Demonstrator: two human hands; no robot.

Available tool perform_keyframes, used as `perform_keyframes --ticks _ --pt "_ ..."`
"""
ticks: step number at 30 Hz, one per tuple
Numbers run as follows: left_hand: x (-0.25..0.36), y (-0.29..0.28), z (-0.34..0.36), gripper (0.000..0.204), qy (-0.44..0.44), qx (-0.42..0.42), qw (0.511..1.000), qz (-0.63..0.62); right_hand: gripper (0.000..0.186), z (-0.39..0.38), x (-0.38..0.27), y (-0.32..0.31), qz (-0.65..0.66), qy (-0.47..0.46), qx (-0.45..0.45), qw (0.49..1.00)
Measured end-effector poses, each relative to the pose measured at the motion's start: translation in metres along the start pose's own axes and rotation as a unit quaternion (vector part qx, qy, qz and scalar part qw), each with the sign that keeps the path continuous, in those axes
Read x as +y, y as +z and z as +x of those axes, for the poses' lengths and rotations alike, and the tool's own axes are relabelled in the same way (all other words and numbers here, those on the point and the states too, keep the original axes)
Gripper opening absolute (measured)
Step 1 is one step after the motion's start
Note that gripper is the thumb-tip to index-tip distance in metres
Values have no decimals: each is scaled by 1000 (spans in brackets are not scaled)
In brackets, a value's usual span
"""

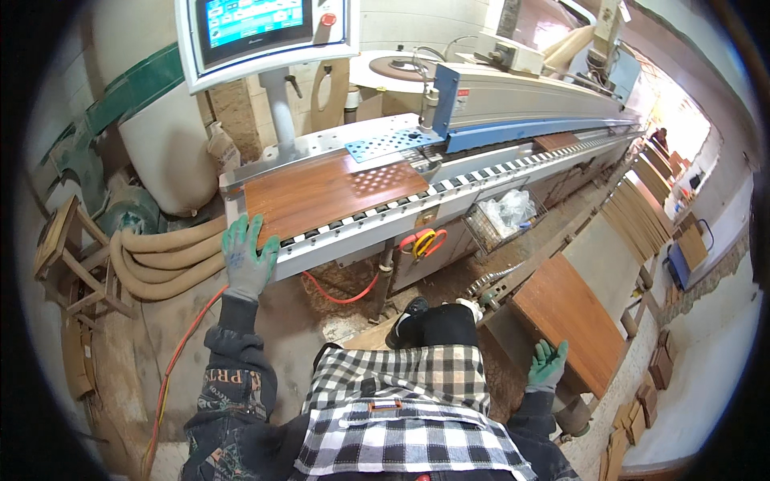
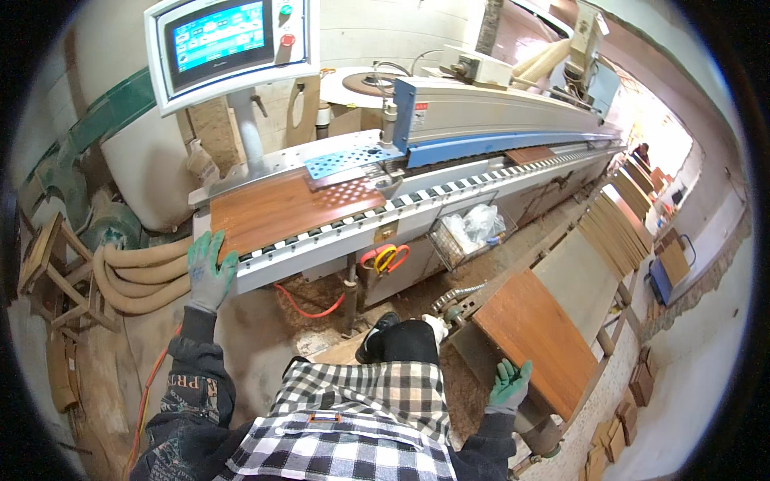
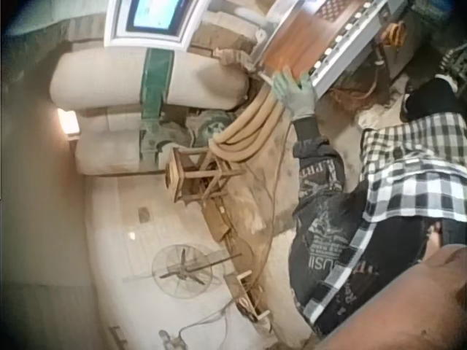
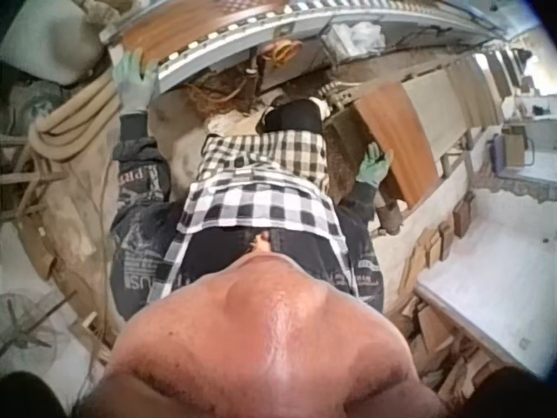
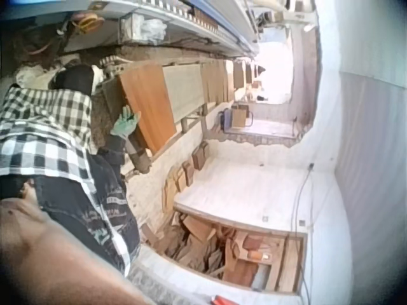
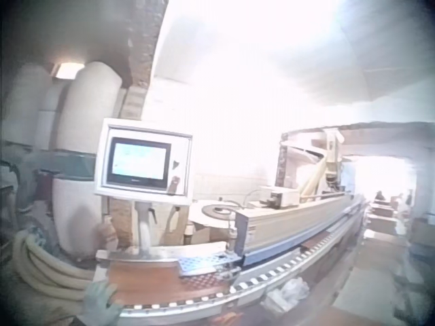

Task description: The person repeatedly places rectangular wooden panels onto a conveyor belt feeding a wood processing machine. They guide each panel through the machine and then remove it from the output side, stacking the processed panels on a nearby table.

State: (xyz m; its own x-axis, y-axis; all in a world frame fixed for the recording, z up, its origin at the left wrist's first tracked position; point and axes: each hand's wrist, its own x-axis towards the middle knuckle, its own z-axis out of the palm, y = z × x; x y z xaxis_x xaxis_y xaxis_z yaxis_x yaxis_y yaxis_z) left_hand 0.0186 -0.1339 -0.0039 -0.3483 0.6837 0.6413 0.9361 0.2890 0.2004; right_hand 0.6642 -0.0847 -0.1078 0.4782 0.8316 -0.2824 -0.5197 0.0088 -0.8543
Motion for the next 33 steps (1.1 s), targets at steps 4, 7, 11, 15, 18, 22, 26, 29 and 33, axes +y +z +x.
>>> perform_keyframes --ticks 4,7,11,15,18,22,26,29,33 --pt "-4 -5 -1 57 2 -4 1000 -30 50 0 4 1 18 -11 14 1000" --pt "-5 -13 -2 55 -20 -52 998 -41 52 -8 3 8 26 -27 15 999" --pt "-13 -13 -6 50 -10 -72 997 -40 57 -3 6 0 34 -26 -7 999" --pt "-15 -14 -6 48 -6 -86 995 -40 60 -6 4 1 36 -23 -8 999" --pt "-17 -13 -6 48 -5 -87 996 -35 61 -7 2 1 46 -21 -9 999" --pt "-17 -12 -3 47 11 -83 996 -27 65 -10 2 0 57 -29 5 998" --pt "-22 -10 -2 47 17 -91 995 -29 67 -1 1 -10 77 -14 5 997" --pt "-22 -12 -1 48 17 -98 995 -20 69 -1 -2 -10 118 -7 60 991" --pt "-14 -14 4 49 15 -117 993 6 82 3 -3 -19 131 -40 115 984"
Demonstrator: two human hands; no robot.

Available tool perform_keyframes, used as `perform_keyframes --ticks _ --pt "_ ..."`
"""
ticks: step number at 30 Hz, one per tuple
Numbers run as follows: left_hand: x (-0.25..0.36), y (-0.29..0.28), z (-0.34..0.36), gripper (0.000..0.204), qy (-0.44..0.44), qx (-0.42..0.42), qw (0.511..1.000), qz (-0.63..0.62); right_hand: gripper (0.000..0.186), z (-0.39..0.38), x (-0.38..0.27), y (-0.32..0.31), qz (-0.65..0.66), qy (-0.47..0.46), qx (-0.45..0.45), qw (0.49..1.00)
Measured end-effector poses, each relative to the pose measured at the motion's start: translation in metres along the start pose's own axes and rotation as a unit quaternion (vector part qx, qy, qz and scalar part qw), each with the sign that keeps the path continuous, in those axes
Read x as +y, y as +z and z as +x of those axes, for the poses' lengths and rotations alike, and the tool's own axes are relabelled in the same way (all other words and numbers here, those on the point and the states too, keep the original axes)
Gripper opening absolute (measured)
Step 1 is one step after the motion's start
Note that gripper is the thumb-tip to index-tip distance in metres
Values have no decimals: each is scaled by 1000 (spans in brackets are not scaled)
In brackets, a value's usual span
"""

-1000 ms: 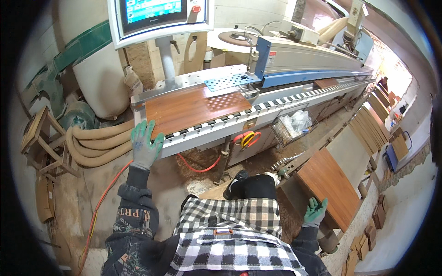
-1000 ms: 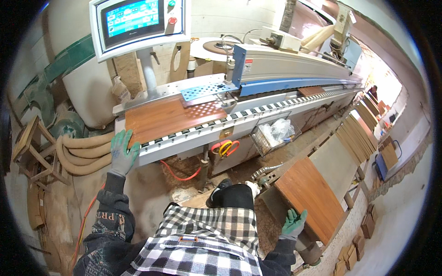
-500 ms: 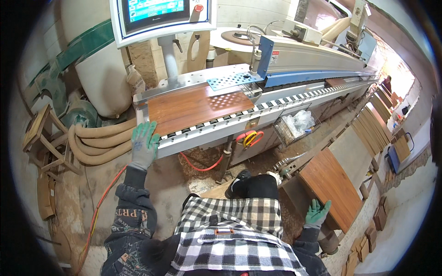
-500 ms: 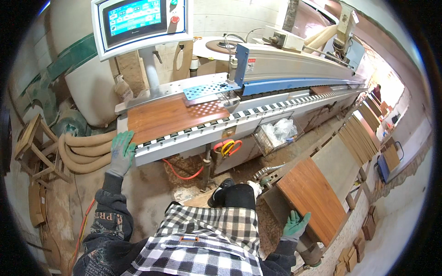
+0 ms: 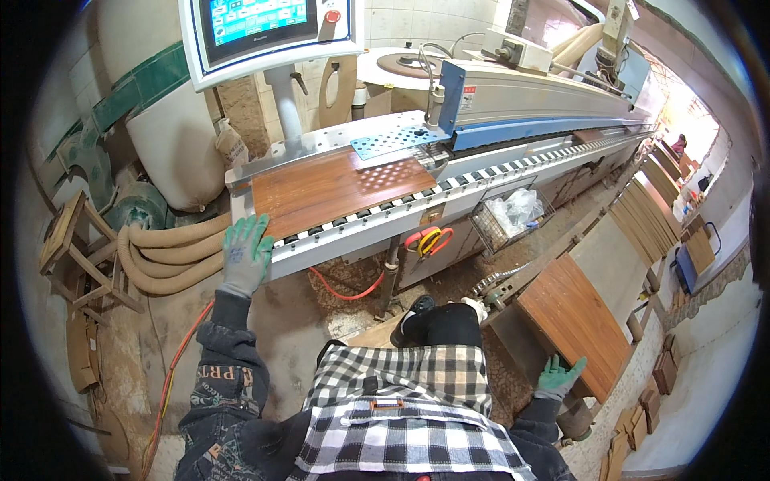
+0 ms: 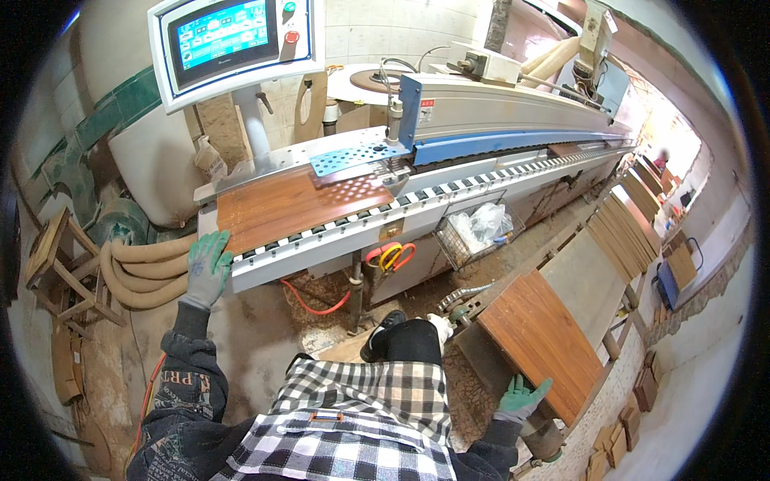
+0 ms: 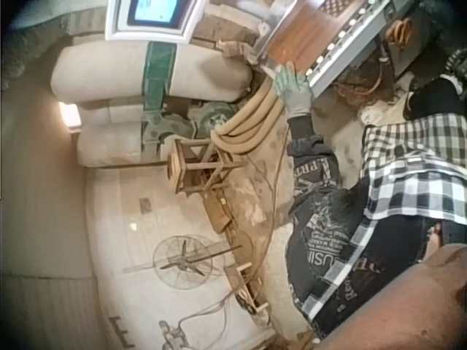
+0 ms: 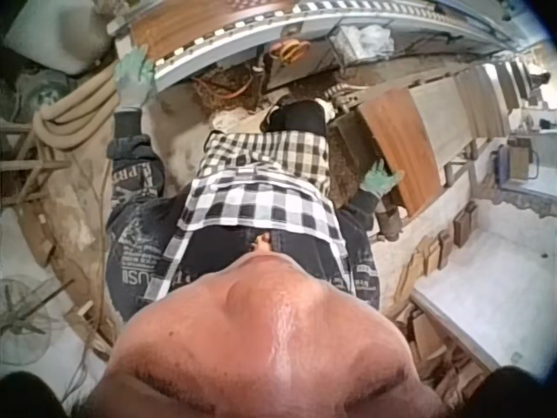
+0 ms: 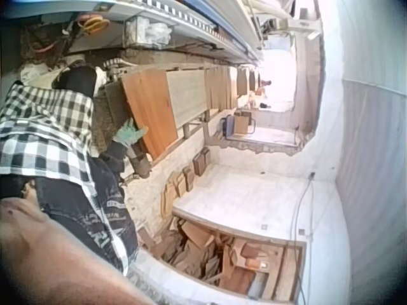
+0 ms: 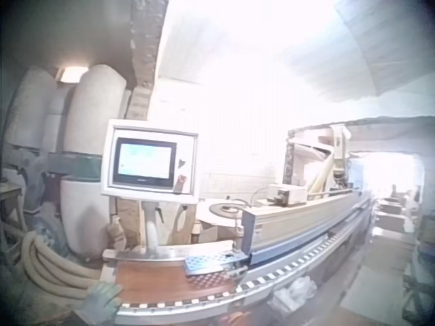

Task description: The person repeatedly places rectangular wooden panels onto a conveyor belt feeding a wood processing machine. They guide each panel through the machine and then remove it from the output side, stacking the processed panels on a nearby table.

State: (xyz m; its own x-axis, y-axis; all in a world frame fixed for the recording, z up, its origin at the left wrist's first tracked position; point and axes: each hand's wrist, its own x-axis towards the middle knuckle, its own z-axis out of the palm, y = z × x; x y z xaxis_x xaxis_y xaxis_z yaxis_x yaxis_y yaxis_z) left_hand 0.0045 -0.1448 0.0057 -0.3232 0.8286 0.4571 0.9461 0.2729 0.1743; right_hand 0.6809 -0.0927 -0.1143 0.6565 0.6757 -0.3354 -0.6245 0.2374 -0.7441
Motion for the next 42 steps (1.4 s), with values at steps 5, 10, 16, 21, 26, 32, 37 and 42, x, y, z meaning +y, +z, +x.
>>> perform_keyframes --ticks 5,10,16,21,26,32,37,42 --pt "19 -1 11 50 4 -20 1000 11 95 18 -8 -16 25 7 6 1000" --pt "42 10 23 49 19 -12 1000 18 91 24 -15 -22 34 -18 7 999" --pt "76 34 47 52 31 -12 999 34 79 37 -16 -35 52 -15 -9 998" --pt "122 48 71 56 15 -35 998 50 68 41 -22 -41 70 31 20 997" --pt "141 59 84 61 39 -21 999 -24 54 10 -32 -27 41 11 -40 998" --pt "131 43 73 56 118 84 975 -168 35 -37 -40 12 -19 58 -188 980" --pt "141 11 36 60 157 106 961 -199 33 -45 6 52 -55 79 -289 953" --pt "135 -5 -27 74 186 63 973 -124 29 -89 66 126 -89 157 -501 846"
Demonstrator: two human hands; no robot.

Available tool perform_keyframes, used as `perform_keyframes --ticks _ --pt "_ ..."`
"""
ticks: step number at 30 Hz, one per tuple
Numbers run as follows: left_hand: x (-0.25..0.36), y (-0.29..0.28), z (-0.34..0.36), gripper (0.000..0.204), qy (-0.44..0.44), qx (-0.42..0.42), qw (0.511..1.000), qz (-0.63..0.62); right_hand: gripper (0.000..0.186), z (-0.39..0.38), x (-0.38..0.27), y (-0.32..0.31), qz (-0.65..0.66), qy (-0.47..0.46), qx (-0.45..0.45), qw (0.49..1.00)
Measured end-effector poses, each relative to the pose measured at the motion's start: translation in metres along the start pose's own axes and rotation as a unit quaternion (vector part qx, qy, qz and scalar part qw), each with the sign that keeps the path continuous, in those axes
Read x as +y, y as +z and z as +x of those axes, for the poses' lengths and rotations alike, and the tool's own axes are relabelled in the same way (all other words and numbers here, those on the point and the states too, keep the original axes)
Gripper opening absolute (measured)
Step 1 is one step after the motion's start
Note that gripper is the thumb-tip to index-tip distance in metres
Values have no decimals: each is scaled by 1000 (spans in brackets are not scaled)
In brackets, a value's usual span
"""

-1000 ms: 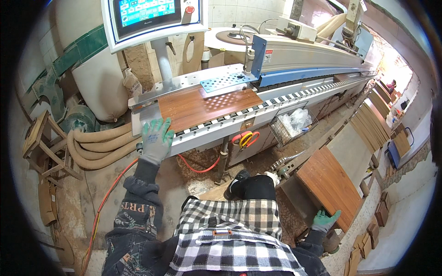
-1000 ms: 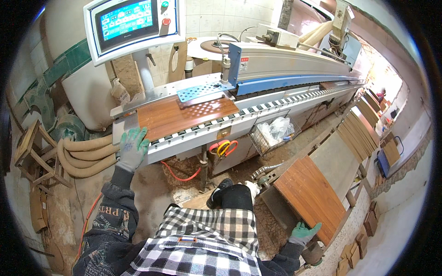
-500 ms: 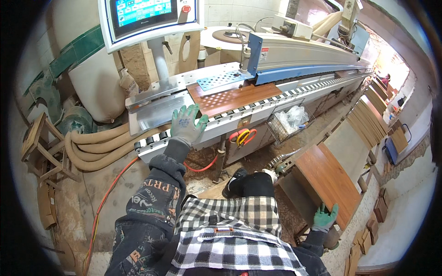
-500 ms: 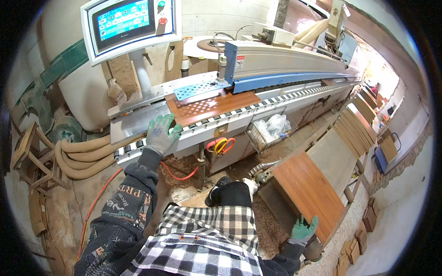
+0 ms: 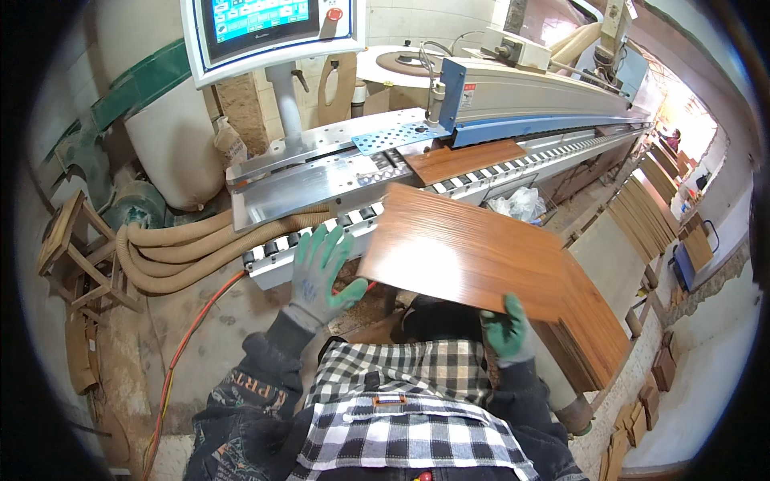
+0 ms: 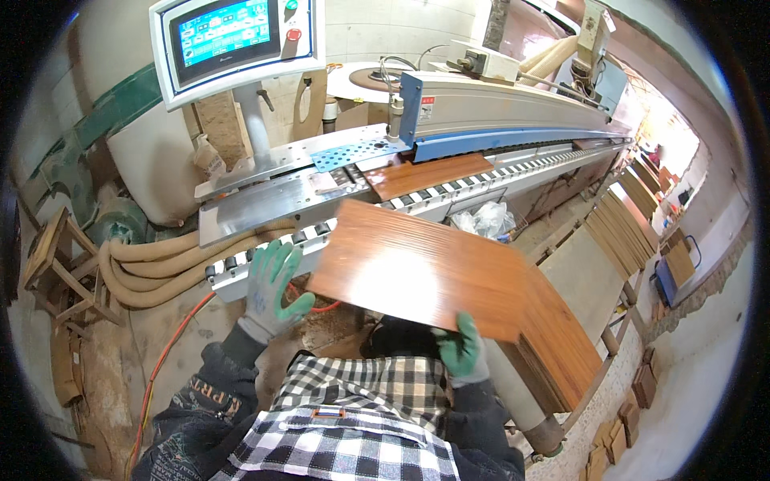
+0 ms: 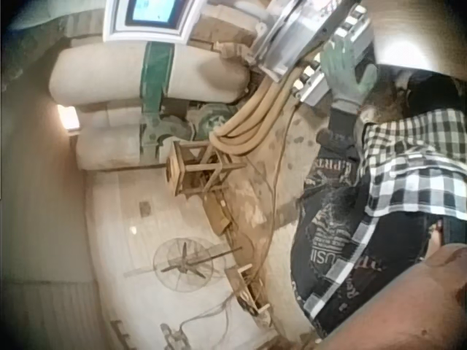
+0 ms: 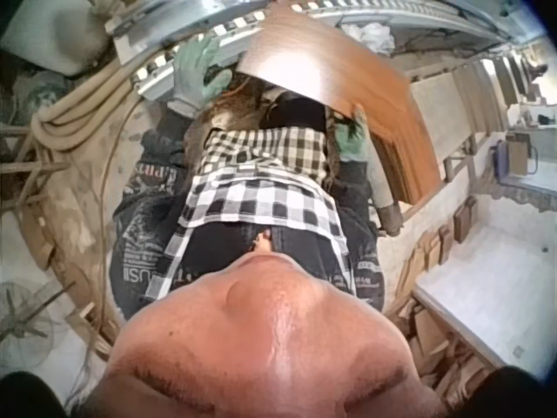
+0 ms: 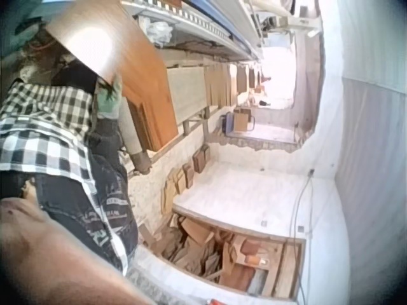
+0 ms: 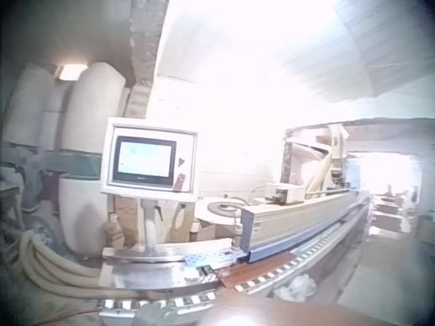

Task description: The person repeatedly places rectangular wooden panels onto a conveyor belt feeding a wood processing machine. They guide each panel through the machine and then remove it from the output side, stacking the processed panels on a nearby table.

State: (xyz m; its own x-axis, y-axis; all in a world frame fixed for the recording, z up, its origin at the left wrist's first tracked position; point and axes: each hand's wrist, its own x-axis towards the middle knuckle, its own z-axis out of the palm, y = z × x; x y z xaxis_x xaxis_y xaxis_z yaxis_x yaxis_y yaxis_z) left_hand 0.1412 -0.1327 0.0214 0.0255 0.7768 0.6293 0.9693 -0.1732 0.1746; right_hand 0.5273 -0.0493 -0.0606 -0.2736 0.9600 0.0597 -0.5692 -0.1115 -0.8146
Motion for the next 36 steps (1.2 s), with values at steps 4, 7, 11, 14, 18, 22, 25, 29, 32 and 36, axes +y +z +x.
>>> perform_keyframes --ticks 4,7,11,14,18,22,25,29,32,36 --pt "-7 -20 -27 69 -18 13 997 67 28 49 24 74 11 119 -113 986" --pt "-26 -32 -39 68 -44 8 991 125 25 88 50 112 56 211 -140 966" --pt "-46 -37 -36 62 -103 10 983 151 36 114 69 155 186 239 -143 943" --pt "-67 -23 -26 60 -152 3 975 162 40 106 45 159 207 184 -130 952" --pt "-80 -12 1 66 -206 -33 964 164 42 76 5 114 14 95 -74 993" --pt "-86 -13 20 72 -248 -99 944 195 39 41 -29 33 -262 -50 46 963" --pt "-96 -11 28 73 -261 -132 937 192 46 6 -61 -14 -563 -185 185 784" --pt "-88 -14 22 71 -228 -58 952 196 64 -29 -96 -76 -833 -173 261 456" --pt "-82 -20 12 69 -210 -2 950 230 69 -45 -102 -105 -847 -121 313 411" --pt "-99 -18 -6 66 -196 72 950 231 71 -53 -98 -126 -843 -95 335 411"
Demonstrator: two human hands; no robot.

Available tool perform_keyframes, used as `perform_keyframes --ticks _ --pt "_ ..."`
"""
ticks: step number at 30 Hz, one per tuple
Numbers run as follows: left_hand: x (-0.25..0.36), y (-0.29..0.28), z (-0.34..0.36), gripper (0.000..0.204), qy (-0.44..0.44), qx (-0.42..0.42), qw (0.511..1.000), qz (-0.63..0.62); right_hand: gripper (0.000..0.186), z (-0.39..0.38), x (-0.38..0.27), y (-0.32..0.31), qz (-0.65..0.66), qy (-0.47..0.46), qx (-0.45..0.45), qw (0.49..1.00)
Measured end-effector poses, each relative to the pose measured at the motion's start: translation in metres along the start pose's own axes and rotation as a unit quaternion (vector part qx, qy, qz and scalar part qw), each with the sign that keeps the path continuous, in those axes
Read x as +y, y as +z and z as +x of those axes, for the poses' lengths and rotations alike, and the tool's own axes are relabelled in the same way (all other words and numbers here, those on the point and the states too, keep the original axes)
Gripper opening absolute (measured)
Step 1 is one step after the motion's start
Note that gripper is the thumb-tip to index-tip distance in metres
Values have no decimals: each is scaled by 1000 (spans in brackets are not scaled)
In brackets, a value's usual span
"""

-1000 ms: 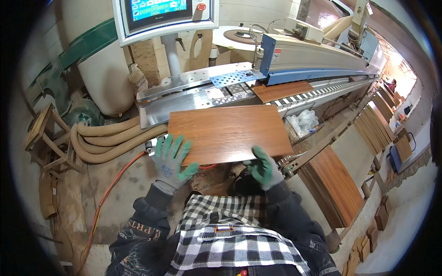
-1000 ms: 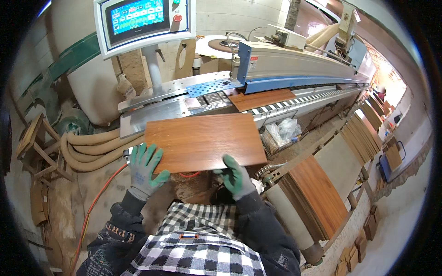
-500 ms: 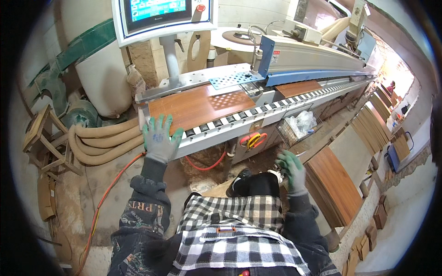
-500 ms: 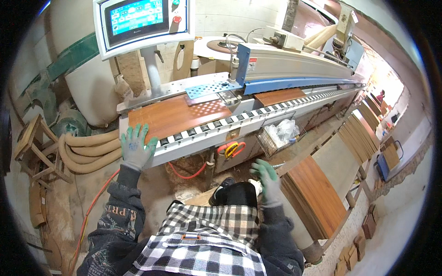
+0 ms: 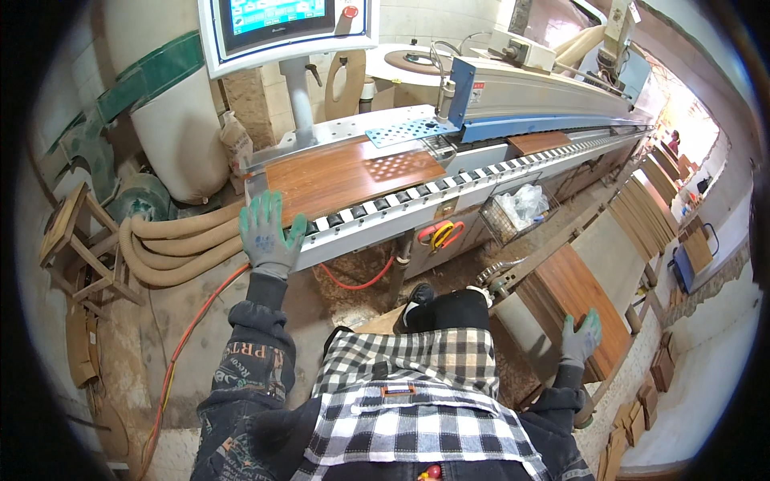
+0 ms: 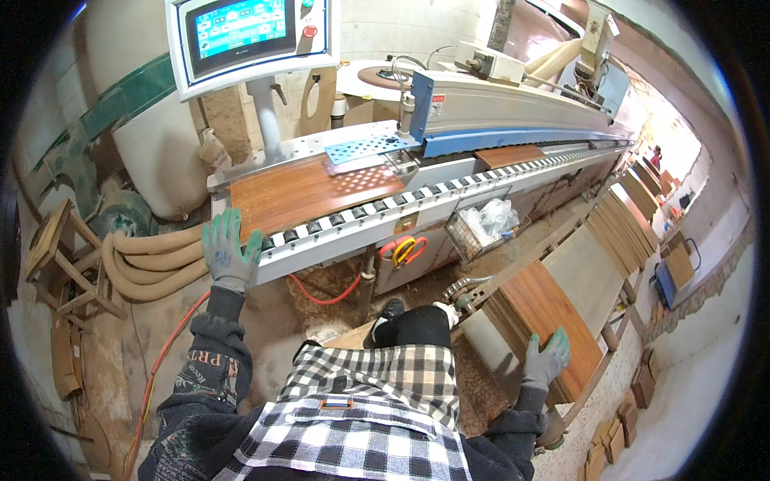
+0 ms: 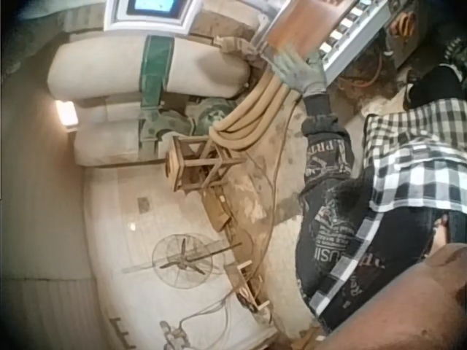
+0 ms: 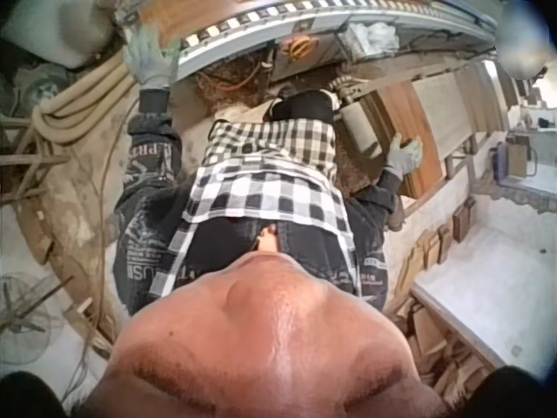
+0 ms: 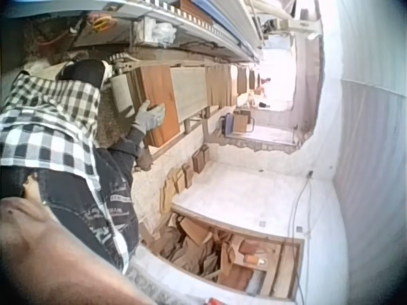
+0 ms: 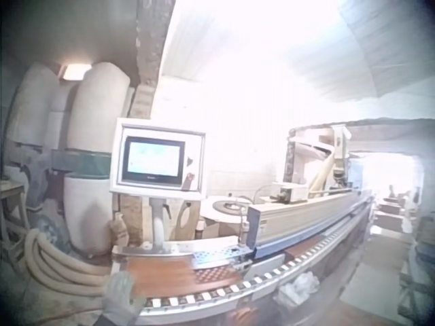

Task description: The person repeatedly places rectangular wooden panels onto a conveyor belt feeding a wood processing machine. They guide each panel through the machine and then remove it from the output side, stacking the processed panels on a nearby table.

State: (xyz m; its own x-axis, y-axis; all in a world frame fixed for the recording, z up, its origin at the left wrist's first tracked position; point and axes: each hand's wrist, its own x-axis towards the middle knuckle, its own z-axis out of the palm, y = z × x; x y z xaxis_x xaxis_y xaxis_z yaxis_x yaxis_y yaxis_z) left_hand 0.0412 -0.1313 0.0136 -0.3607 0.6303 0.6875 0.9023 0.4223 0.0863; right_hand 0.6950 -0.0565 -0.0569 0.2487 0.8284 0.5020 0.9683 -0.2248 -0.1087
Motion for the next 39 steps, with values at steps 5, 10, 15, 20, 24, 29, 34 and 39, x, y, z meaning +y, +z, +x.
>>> perform_keyframes --ticks 5,10,15,20,24,29,34,39 --pt "-6 7 3 65 38 82 994 -64 71 -7 2 14 9 23 -28 999" --pt "-16 13 6 61 62 105 986 -113 72 -5 -3 5 38 29 -52 998" --pt "-21 20 11 59 69 111 982 -137 72 -10 3 8 30 6 -28 999" --pt "-19 21 12 62 87 85 980 -155 69 -5 0 4 -46 -4 -38 998" --pt "-20 8 10 65 94 25 989 -107 64 -9 10 20 -91 -29 -27 995" --pt "-27 -3 -2 67 60 -57 996 -46 59 -21 4 0 -97 -76 7 992" --pt "-42 2 -12 67 5 -110 994 3 34 -41 -33 -39 59 -137 72 986" --pt "-43 9 -4 62 -12 -142 989 -32 36 -80 -49 4 586 157 -174 775"
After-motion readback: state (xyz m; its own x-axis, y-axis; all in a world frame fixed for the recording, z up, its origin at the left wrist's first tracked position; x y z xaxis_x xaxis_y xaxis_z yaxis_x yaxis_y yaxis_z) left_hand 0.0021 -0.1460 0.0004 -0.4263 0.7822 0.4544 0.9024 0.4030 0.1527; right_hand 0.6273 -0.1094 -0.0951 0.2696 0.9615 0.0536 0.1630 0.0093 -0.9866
